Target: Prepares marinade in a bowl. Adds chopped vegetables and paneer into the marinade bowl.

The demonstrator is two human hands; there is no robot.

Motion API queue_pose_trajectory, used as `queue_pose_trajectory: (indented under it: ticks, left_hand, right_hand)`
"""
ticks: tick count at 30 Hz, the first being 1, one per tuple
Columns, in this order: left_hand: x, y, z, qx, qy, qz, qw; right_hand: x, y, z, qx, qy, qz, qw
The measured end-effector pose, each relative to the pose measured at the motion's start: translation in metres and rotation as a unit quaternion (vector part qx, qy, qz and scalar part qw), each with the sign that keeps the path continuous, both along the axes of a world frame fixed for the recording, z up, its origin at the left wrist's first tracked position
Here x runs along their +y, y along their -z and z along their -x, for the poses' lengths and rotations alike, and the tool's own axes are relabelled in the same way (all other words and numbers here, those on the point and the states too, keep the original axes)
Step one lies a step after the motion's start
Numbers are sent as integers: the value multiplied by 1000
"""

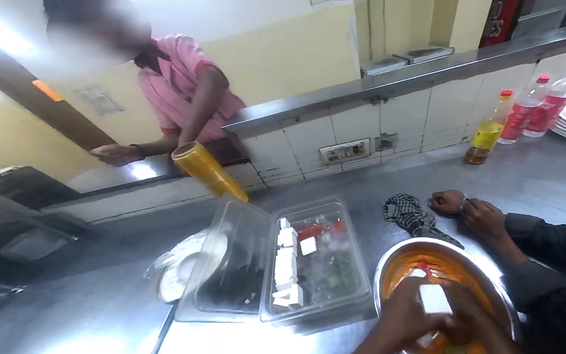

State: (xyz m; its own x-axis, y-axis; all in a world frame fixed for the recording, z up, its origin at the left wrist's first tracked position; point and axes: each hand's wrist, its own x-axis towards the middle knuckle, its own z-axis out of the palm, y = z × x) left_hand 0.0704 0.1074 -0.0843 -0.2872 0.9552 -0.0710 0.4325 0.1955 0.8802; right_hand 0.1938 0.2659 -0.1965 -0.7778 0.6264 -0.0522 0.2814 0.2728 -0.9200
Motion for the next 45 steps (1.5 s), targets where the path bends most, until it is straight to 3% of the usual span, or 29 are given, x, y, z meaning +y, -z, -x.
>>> queue_pose_trajectory:
  ticks: [1,3,6,9,13,16,17,18,21,26,28,30,32,34,35,37,38,41,45]
  left_hand:
    - [-1,2,1,3,30,0,1000]
    - [-2,1,10,2,23,-11,1000]
    - [-6,-22,62,0,-136,-30,990]
    - [-22,-41,154,92,-301,-7,949]
    - [-49,-39,262,193,-423,119,877]
    - [-48,-33,299,243,-431,255,831]
    - [-44,-33,304,255,-422,285,822]
    - [-40,-33,306,265,-411,312,815]
    - [-29,-33,305,293,-398,365,789]
    - [-28,-41,310,288,-411,349,792]
    - [-37,-56,311,249,-421,277,827]
    - [-47,-70,303,183,-440,143,867]
    - [-50,-77,287,63,-431,5,900]
    - [-48,-81,260,-54,-392,-63,916]
    - [-45,-82,246,-84,-368,-67,923]
    - [-35,-83,211,-94,-316,-39,943]
    - [-29,-80,193,-86,-280,-16,956]
    - [-7,-57,140,-49,-152,60,985]
    - [24,-39,76,-49,-26,116,992]
  right_hand:
    - [-3,-32,9,-121,42,113,985]
    - [-7,-50,18,-178,85,162,967]
    - [-10,-57,17,-195,82,148,966]
    - [-4,-40,16,-189,89,148,967]
    - [5,-25,15,-196,78,161,964]
    - [13,20,7,-123,74,130,981]
    - [11,21,6,-115,77,115,984]
    - [5,0,8,-128,75,137,979]
    - [-12,-63,19,-199,95,187,957]
    - [-7,-45,15,-166,99,185,964]
    - [-5,-66,20,-186,72,165,966]
    - [-4,-101,30,-202,51,137,969]
    - [-12,-87,20,-165,61,150,973]
    - [-15,-48,7,-83,65,88,990]
    - [-18,-42,6,-59,80,52,994]
    - [-21,-85,15,-150,85,156,973]
    - [-17,-85,19,-173,87,183,964]
    - [-4,-50,13,-174,89,203,959]
    - [-1,-43,11,-134,157,205,957]
